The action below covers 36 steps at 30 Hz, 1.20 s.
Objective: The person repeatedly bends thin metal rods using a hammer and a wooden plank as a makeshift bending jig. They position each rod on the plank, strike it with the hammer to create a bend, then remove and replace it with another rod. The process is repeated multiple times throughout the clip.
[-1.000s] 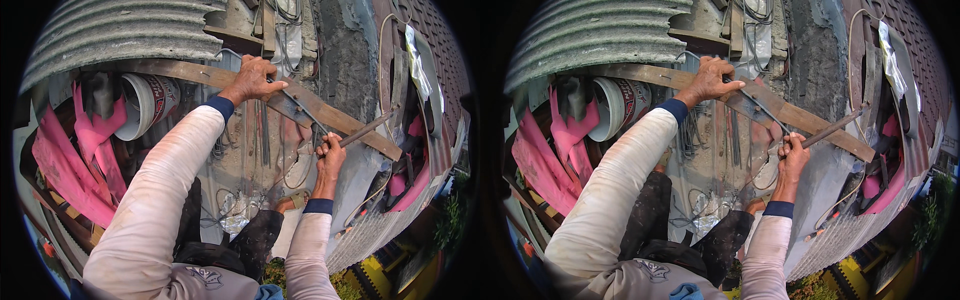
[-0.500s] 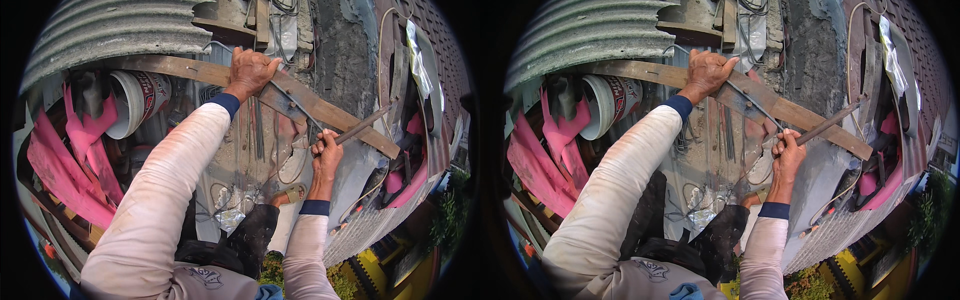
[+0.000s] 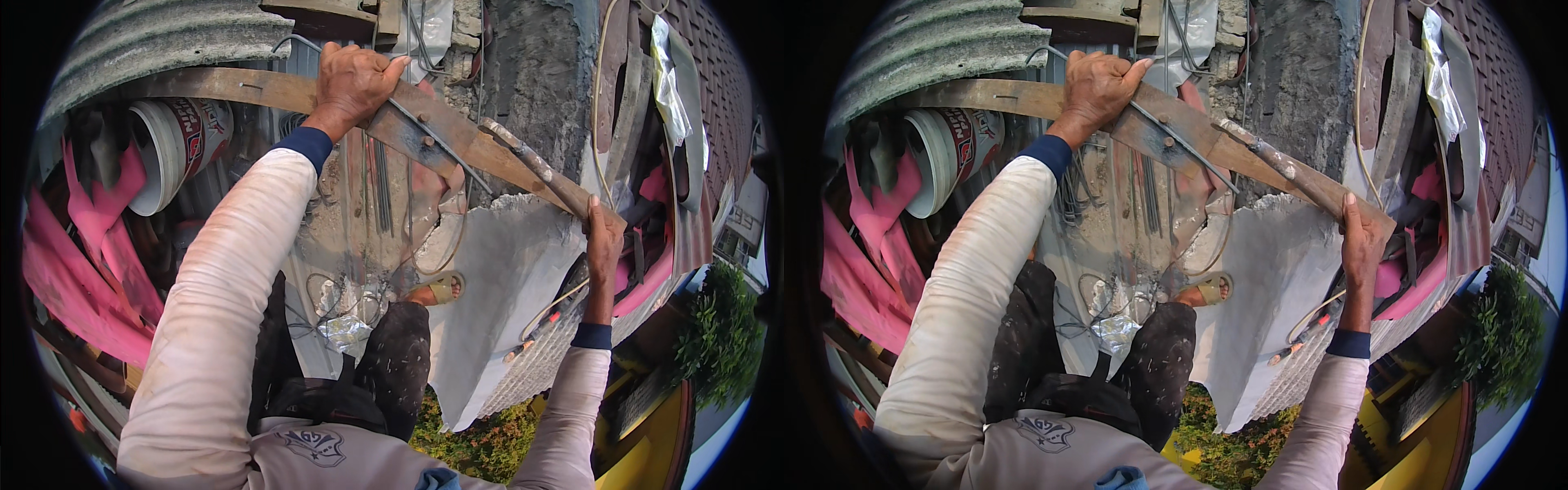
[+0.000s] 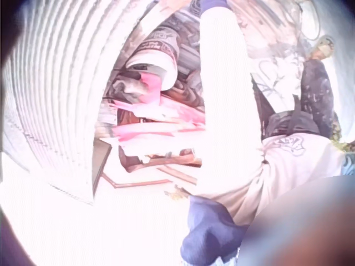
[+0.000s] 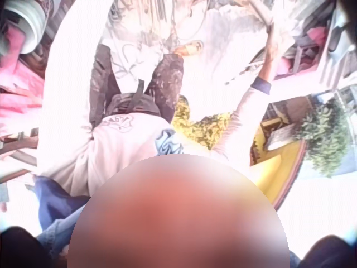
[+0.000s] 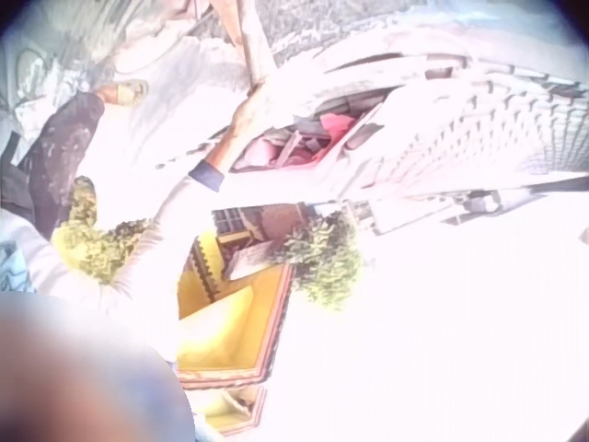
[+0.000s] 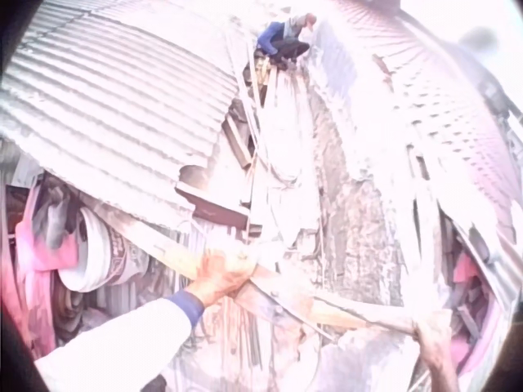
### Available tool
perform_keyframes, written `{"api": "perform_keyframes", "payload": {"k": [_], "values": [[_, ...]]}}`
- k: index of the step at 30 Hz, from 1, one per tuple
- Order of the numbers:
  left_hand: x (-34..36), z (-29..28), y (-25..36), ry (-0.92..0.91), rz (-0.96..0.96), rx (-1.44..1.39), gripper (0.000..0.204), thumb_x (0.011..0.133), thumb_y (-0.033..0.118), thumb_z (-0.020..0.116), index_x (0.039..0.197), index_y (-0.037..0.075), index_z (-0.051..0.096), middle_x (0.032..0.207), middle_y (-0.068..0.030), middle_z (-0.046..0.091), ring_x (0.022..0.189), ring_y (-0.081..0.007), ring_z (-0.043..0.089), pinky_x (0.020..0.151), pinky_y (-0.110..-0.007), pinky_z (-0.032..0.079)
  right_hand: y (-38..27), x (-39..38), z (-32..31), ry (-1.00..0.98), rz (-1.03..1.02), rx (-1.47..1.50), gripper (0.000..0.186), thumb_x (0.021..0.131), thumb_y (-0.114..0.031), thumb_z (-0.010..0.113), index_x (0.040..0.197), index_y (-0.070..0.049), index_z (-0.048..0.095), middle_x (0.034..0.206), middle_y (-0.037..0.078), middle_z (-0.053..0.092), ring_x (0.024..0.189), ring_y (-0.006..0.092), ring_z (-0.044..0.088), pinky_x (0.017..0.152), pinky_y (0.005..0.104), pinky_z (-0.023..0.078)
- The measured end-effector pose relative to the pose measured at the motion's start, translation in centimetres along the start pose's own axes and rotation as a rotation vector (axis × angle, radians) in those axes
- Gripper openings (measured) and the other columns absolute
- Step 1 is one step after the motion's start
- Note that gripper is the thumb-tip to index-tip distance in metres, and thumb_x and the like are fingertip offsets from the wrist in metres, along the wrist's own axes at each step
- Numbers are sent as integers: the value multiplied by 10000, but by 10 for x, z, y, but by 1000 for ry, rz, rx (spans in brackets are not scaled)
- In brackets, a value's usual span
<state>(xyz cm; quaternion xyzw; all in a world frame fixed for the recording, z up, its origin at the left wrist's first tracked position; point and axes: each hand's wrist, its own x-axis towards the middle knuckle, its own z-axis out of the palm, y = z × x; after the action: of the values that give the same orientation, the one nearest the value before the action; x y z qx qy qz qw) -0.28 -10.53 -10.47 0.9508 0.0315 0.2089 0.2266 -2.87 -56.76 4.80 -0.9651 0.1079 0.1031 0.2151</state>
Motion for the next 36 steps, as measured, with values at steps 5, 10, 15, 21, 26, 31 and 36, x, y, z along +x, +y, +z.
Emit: {"api": "perform_keyframes", "payload": {"k": [5,10,15,21,26,31,36], "values": [[-1,2,-1,-20,14,53,439,982,486,747,676,180,819,669,-14,749,709,-223,705,822,-407,437,-44,83,-12,-75,-506,-310,545,1056,-483,631,830,4,724,723,189,627,684,352,648,682,438,493],[-1,3,-2,8,38,72,444,992,478,740,671,180,815,667,-7,747,716,-221,711,815,-406,442,-87,137,-3,-131,-866,-449,494,1048,-430,610,772,-43,742,721,145,662,747,336,644,751,449,454],[-1,4,-3,8,47,84,441,996,465,743,669,177,811,674,5,750,731,-217,711,818,-401,440,-118,170,3,-190,-962,-556,503,1034,-454,614,747,-61,741,714,117,649,758,309,624,788,434,443],[-2,1,-1,-14,45,80,441,1002,449,742,666,172,807,691,24,762,735,-204,708,818,-398,438,-136,191,14,-245,-1051,-494,502,1021,-464,630,780,-45,765,720,125,656,758,321,632,806,444,455],[-1,1,0,-29,32,88,451,1001,444,742,651,167,797,691,23,763,729,-209,702,819,-404,438,-134,196,20,-229,-1082,-504,516,1024,-467,637,764,-36,744,721,123,647,751,317,625,803,439,455],[-1,5,-2,-2,35,68,463,997,446,744,630,166,781,663,2,748,714,-220,699,805,-410,436,-120,181,23,-135,-1049,-519,556,1030,-498,646,710,-45,681,668,101,556,711,300,566,761,443,421],[1,3,-2,5,66,51,524,1017,445,728,599,130,737,609,-46,687,616,-275,642,716,-432,404,-112,160,3,-56,-1180,-554,709,916,-750,685,797,-53,629,745,87,507,743,302,533,774,438,405]]}}
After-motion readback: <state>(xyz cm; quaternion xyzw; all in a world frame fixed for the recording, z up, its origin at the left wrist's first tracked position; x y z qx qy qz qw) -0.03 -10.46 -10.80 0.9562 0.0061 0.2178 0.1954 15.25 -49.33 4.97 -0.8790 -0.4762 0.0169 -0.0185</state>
